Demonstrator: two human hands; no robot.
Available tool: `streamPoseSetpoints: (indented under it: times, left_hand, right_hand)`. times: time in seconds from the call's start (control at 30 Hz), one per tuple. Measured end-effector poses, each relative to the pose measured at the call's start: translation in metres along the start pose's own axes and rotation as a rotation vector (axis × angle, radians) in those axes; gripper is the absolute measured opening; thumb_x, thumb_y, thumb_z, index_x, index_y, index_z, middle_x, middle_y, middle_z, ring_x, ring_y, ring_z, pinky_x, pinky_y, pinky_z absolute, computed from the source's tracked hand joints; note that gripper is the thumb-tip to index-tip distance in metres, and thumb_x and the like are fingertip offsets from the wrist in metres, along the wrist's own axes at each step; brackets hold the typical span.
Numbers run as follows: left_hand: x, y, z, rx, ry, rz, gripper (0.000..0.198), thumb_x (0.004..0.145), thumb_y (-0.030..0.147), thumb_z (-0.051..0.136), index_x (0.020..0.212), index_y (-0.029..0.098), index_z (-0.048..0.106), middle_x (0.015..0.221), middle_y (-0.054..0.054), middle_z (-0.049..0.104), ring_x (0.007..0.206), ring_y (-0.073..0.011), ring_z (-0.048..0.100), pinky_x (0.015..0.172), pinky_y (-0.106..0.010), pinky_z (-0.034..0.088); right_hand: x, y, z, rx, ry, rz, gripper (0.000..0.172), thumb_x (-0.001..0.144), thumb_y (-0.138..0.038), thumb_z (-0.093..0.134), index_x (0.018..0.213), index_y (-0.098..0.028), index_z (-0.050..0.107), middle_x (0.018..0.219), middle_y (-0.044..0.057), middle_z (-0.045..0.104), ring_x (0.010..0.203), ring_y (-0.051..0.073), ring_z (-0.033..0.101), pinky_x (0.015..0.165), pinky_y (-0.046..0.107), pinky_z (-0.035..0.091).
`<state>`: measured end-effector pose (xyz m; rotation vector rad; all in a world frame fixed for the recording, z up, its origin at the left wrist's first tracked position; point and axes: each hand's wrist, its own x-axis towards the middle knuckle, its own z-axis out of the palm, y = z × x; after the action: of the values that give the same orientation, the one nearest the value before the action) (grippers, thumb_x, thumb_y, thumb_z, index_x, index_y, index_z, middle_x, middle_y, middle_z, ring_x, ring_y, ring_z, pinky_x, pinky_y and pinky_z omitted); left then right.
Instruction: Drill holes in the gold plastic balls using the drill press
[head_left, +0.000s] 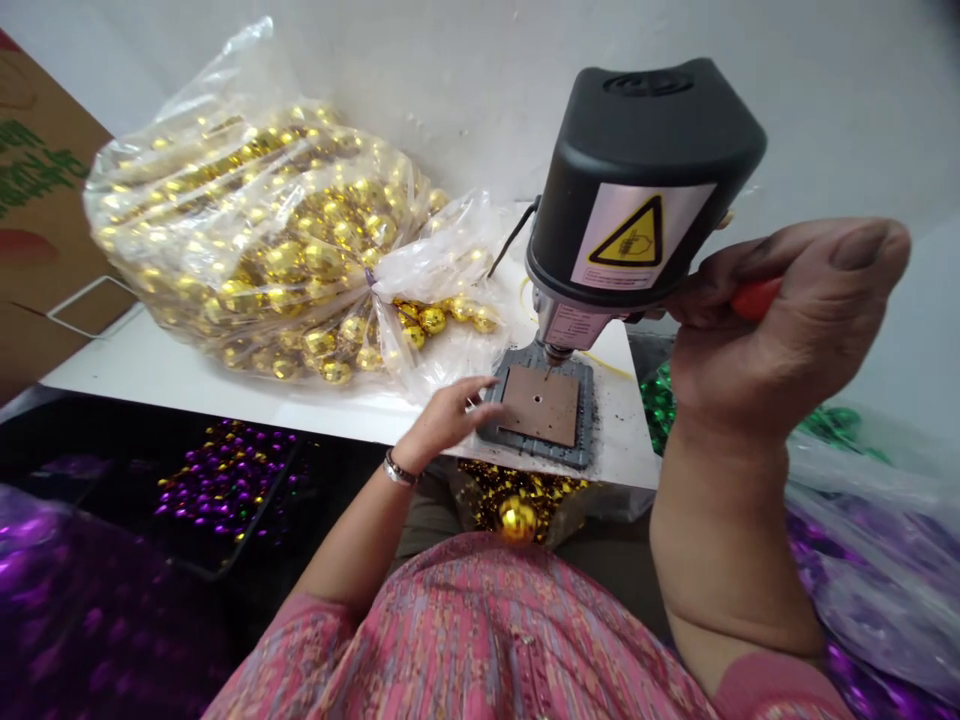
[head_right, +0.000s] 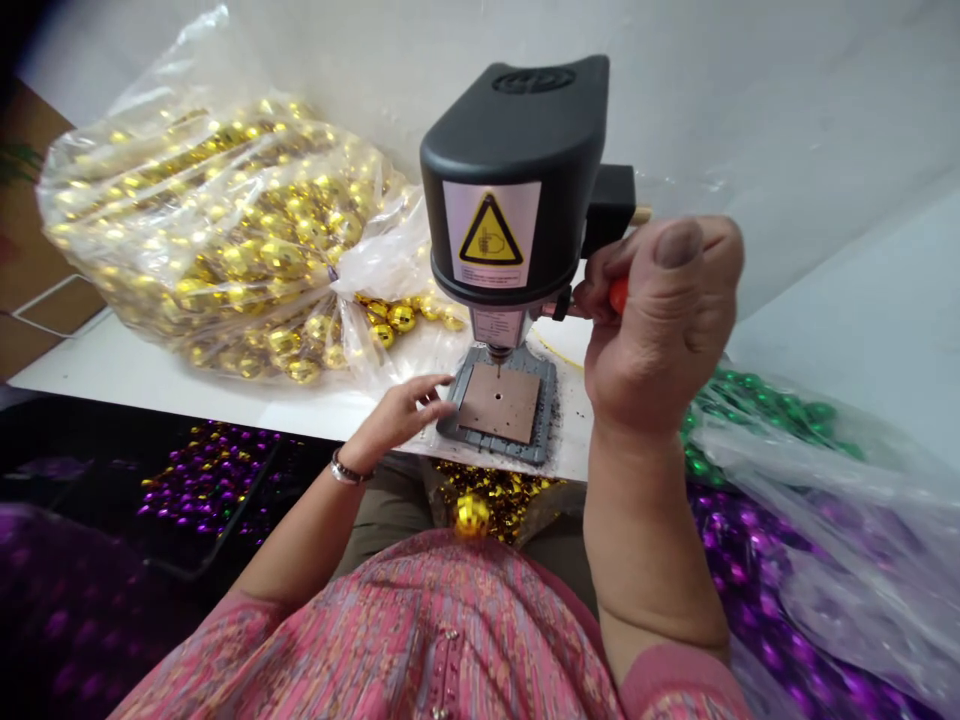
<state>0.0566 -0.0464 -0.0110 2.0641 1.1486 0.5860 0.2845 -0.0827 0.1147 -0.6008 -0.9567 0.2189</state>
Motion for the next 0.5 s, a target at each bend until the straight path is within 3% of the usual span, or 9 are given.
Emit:
streamPoseSetpoints:
  times: [0.1,0.17,0.3,0.43,0.5]
  left_hand:
    - [0.038,-0.021,-0.027,0.244,0.280,-0.173,0.036,0.093,0.017,0.053,0.125,0.014,0.069,0.126,-0.016,0.072,0.118,-0.0271,0.065,0.107,-0.041,0.049]
    - [0.060,-0.034,-0.046,0.409,0.349,-0.269,0.042,0.092,0.011,0.046,0.128,0.013,0.067,0.129,-0.017,0.069,0.122,-0.0291,0.062,0.107,-0.040,0.047]
    - [0.084,-0.051,-0.071,0.557,0.298,-0.377,0.037,0.089,0.012,0.050,0.122,0.007,0.067,0.124,-0.021,0.069,0.122,-0.0319,0.059,0.108,-0.043,0.042]
    - [0.084,-0.058,-0.076,0.657,0.224,-0.515,0.047,0.090,0.033,0.061,0.124,0.001,0.061,0.120,-0.023,0.070,0.118,-0.0355,0.060,0.104,-0.043,0.042]
    - [0.082,-0.059,-0.075,0.660,0.167,-0.488,0.049,0.086,0.034,0.066,0.125,0.005,0.062,0.118,-0.022,0.071,0.114,-0.0363,0.063,0.098,-0.042,0.045]
  right_hand:
    - [-0.002,-0.002,-0.002,-0.029,-0.036,-0.033,0.034,0.093,-0.047,0.053,0.077,-0.017,0.051,0.063,-0.006,0.045,0.052,0.001,0.049,0.053,0.020,0.036]
    - [-0.003,-0.003,-0.003,-0.036,-0.046,-0.050,0.034,0.093,-0.047,0.055,0.076,-0.017,0.052,0.062,-0.005,0.045,0.054,0.001,0.050,0.055,0.022,0.039]
    - [-0.003,-0.003,-0.004,-0.022,-0.059,-0.057,0.033,0.092,-0.046,0.057,0.076,-0.018,0.054,0.061,-0.005,0.046,0.053,0.002,0.050,0.052,0.021,0.037]
    - [-0.004,-0.004,-0.004,-0.022,-0.071,-0.073,0.030,0.093,-0.044,0.057,0.076,-0.018,0.054,0.060,-0.005,0.045,0.053,0.003,0.050,0.051,0.022,0.037]
    - [-0.004,-0.003,-0.003,-0.036,-0.064,-0.083,0.030,0.093,-0.044,0.056,0.076,-0.019,0.053,0.059,-0.004,0.045,0.052,0.004,0.048,0.050,0.023,0.036]
